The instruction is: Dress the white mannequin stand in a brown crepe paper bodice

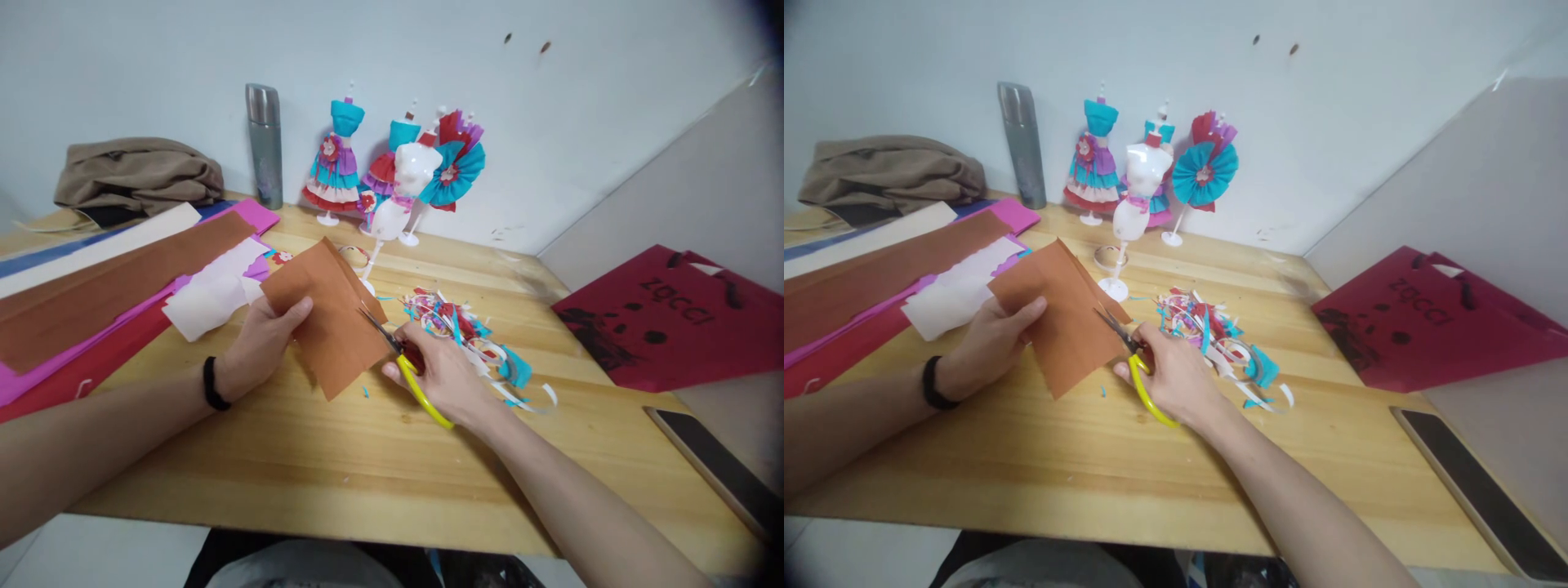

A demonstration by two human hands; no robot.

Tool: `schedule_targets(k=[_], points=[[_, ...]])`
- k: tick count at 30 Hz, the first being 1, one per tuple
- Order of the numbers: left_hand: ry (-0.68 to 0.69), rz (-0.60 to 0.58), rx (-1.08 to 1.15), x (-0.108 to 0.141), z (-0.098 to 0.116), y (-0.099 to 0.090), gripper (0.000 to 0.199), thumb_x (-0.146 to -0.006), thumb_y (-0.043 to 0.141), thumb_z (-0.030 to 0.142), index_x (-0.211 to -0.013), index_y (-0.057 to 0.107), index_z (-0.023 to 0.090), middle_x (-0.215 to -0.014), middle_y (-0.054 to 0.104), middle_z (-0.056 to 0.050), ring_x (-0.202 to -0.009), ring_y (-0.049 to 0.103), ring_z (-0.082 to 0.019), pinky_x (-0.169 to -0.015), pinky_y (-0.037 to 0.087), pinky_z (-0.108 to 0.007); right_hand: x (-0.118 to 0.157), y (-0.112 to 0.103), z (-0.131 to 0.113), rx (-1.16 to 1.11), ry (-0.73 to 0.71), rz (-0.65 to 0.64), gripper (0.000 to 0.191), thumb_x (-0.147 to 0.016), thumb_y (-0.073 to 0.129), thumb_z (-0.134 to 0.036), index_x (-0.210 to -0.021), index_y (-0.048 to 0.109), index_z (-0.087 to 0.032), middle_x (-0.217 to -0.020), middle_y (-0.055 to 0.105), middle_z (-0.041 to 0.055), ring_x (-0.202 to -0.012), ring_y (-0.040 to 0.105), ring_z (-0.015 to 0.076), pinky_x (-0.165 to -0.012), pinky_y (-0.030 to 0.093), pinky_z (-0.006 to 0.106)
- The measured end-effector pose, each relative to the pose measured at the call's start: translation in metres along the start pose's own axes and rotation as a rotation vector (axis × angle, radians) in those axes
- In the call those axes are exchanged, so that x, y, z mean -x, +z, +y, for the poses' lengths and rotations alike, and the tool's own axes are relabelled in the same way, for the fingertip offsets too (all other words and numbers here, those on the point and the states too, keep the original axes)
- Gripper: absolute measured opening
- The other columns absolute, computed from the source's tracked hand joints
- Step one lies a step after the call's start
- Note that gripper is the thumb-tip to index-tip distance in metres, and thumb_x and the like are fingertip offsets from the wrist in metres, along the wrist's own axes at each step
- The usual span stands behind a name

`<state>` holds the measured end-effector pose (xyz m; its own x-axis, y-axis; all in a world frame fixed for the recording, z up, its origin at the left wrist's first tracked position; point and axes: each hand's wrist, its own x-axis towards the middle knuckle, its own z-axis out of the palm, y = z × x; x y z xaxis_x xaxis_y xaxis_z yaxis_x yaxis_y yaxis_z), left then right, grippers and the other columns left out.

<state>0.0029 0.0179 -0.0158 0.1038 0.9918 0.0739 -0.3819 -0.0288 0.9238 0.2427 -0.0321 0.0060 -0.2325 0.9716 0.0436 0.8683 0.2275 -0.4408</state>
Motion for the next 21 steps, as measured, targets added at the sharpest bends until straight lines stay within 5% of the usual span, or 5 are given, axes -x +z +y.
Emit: schedule_targets(k=[9, 21], points=[[-0.028, -0.053, -0.02, 0.006, -0.003, 0.005, 0.035, -0.074, 0.083, 0.037, -0.101, 0.072, 0.018, -0.109, 0.076, -0.006, -0.099, 0.07, -0.022, -0.086, 0.057, -0.032, 0.0, 0.003, 0.001, -0.027, -0.049, 0.074, 0.039, -0.084, 0.054, -0.059, -0.087, 0.049, -0.021, -0.062, 0.05, -0.0021, -0.055, 0.043, 0.015, -0.054, 0.024, 0.026], [-0.047, -0.05, -0.037, 0.007, 0.0, 0.007, 0.043, -0.073, 0.082, 0.041, -0.107, 0.071, 0.017, -0.122, 0.072, -0.01, -0.114, 0.066, -0.029, -0.095, 0.056, -0.039, 0.002, -0.009, -0.009, -0.062, 0.007, -0.031, 0.036, -0.081, 0.062, -0.053, -0.085, 0.046, -0.022, -0.067, 0.052, -0.0018, -0.059, 0.045, 0.0153, -0.055, 0.028, 0.027]])
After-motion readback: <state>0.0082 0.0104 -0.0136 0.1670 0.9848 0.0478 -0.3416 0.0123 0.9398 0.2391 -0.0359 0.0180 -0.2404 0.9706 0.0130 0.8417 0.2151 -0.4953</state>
